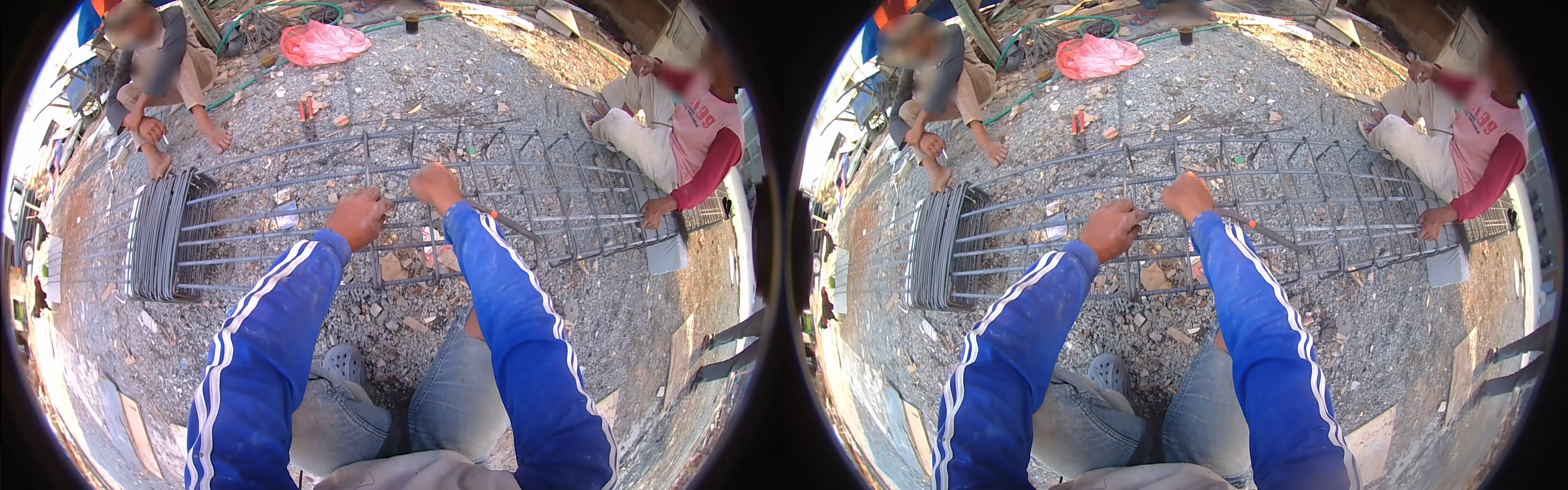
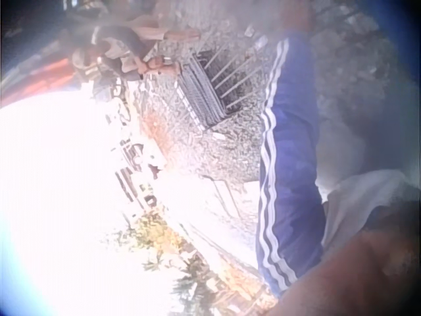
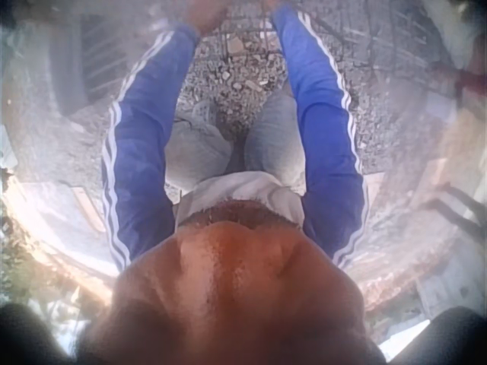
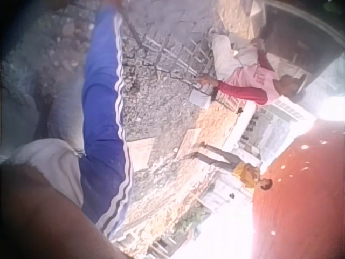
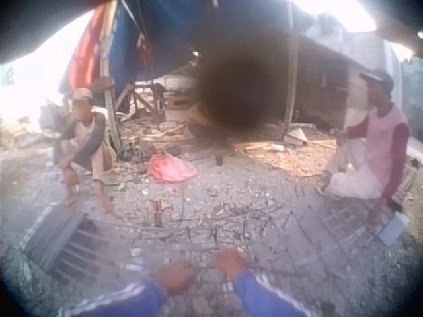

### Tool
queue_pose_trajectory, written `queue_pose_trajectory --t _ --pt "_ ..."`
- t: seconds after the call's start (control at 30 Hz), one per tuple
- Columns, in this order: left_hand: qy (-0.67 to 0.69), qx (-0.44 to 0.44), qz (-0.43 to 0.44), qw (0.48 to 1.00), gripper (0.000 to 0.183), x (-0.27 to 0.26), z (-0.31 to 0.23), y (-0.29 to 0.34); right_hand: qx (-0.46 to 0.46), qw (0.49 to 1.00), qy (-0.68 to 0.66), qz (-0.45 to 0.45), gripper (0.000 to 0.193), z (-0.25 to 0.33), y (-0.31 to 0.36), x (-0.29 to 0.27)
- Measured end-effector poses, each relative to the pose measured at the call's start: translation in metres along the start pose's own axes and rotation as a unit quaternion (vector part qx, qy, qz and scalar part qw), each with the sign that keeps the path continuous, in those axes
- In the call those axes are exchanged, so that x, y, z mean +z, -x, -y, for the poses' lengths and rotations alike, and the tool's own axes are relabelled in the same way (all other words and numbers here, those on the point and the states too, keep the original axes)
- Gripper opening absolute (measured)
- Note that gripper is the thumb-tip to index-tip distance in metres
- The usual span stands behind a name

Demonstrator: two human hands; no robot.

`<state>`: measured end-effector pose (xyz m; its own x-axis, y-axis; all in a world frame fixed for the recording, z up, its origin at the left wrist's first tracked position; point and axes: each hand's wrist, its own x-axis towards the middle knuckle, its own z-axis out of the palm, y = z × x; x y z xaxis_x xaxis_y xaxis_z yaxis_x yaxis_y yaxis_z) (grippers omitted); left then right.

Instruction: The person assembles a rebar cage by hand and using pliers, securing metal wires around the intersections of the reinforcement bars.

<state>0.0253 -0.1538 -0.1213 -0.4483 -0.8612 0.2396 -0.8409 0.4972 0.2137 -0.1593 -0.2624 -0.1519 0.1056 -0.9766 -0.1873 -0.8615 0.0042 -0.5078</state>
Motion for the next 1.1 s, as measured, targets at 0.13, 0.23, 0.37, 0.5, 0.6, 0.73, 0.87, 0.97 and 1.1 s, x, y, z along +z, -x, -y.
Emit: queue_pose_trajectory --t 0.13,0.23,0.37,0.5,0.6,0.73,0.87,0.97,1.1 --pt "-0.006 0.007 0.001 1.000 0.020 0.002 -0.003 -0.004 -0.116 0.985 0.104 0.070 0.034 0.000 -0.010 0.010" --pt "-0.034 0.033 -0.015 0.999 0.018 0.002 -0.003 -0.006 -0.122 0.988 0.045 0.079 0.034 0.006 0.005 0.001" --pt "-0.060 0.051 -0.025 0.997 0.016 -0.001 0.004 -0.003 -0.148 0.988 -0.032 0.045 0.031 0.026 0.029 -0.006" --pt "0.008 0.005 -0.032 0.999 0.020 -0.005 0.013 0.005 -0.190 0.981 -0.011 0.019 0.025 0.040 0.033 0.007" --pt "0.069 -0.104 -0.043 0.991 0.026 -0.009 0.019 0.007 -0.211 0.976 -0.020 0.045 0.023 0.038 0.035 0.012" --pt "0.068 -0.177 -0.050 0.981 0.032 -0.015 0.021 0.000 -0.252 0.965 -0.066 0.031 0.026 0.038 0.045 0.011" --pt "0.088 -0.133 -0.073 0.984 0.031 -0.020 0.018 -0.001 -0.218 0.973 -0.063 -0.026 0.023 0.043 0.056 0.015" --pt "0.093 -0.143 -0.046 0.984 0.030 -0.018 0.016 -0.001 -0.210 0.973 -0.083 -0.053 0.020 0.042 0.057 0.024" --pt "0.060 -0.124 -0.044 0.989 0.030 -0.013 0.016 -0.001 -0.210 0.973 -0.066 -0.071 0.019 0.037 0.052 0.032"
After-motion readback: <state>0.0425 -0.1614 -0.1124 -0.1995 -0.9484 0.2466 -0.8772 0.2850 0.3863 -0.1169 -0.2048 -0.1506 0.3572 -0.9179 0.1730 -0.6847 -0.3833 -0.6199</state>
